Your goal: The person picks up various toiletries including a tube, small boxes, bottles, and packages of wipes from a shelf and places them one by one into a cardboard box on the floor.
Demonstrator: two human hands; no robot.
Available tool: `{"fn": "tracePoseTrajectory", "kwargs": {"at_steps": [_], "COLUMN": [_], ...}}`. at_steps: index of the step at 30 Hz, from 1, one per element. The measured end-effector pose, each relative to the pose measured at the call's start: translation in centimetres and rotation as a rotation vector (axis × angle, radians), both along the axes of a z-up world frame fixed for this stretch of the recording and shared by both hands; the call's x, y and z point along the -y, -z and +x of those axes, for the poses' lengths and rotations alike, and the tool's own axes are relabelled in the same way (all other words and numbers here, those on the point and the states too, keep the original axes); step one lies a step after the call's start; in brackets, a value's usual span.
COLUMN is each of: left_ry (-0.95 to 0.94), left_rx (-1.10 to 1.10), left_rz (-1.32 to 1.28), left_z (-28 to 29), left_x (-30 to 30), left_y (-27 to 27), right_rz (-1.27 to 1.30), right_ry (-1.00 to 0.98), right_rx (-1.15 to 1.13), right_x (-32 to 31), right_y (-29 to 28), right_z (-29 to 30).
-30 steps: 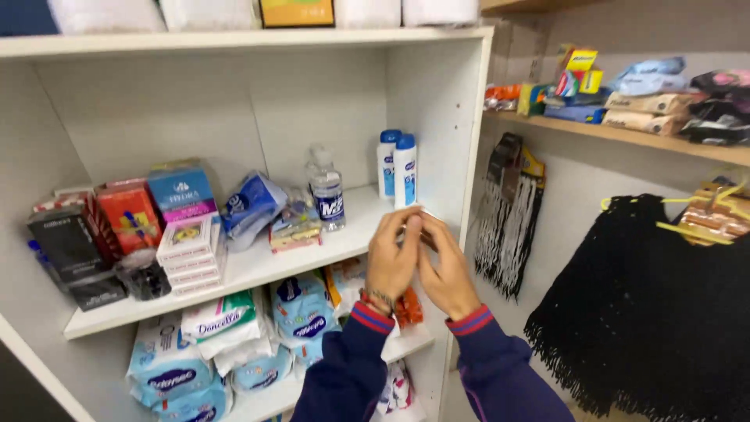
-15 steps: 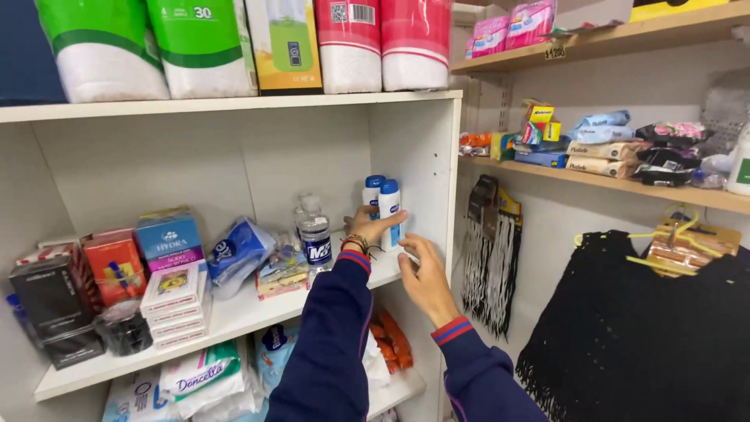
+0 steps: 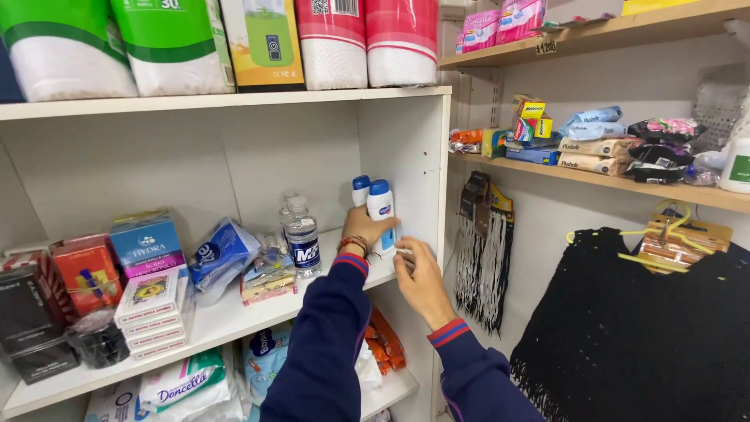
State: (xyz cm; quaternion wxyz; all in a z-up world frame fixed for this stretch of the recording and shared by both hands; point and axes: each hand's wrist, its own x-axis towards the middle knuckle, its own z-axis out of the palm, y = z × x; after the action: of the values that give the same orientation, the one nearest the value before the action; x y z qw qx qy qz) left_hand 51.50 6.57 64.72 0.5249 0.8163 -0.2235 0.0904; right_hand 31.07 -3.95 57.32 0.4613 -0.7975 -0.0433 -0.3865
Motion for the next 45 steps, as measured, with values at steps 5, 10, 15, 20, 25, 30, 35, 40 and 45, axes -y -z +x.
{"fn": "tracePoseTrajectory", "kwargs": {"at_steps": [5,10,15,20,25,30,35,40,45], "left_ry": [0.020,0.069,0.215,0.400,0.486,0.632,0.705,1.058,1.095], "left_rx": [0.073,0.110,0.155,0.307,0.157,-0.113,-0.119,-0.268,-0.313], "left_rz": [0.159,0.233,0.297,0.120,0.077,0.123,-0.051,0.130,0.361], "left_z": [-7.2,-16.8,-27.4,-36.7,-41.7,-46.0,-49.0,-49.8,-50.6], "left_x": [-0.4,-4.0,-6.3,-7.3,-4.9,-0.9,2.2,5.1,6.8], "left_y": [-0.7,-1.5,1.0,7.5,15.8,25.0,34.1,34.5,42.6], "right_rz": [-0.024,0.060,0.244,0.267,0.585,0.941,0.904,0.877,0.748], "right_ry": [0.046,-0.034,-0.191,-0.533,-0.613,-0.483,-0.175,-0.008,0.101], "right_rx": [0.066,-0.043,-0.062,0.054,-0.029,-0.157,-0.020,-0.135,-0.289], "right_x": [-1.1,-2.2,1.9,2.4,3.9,6.3,7.0,9.9,11.6], "right_y": [-2.0,-3.3,0.4,5.2,14.8,26.4,36.7,41.8,42.8], "right_z": [-3.0,-8.3,-11.6,-22.3,-30.3,-38.2,-43.4,-48.9,-51.2]}}
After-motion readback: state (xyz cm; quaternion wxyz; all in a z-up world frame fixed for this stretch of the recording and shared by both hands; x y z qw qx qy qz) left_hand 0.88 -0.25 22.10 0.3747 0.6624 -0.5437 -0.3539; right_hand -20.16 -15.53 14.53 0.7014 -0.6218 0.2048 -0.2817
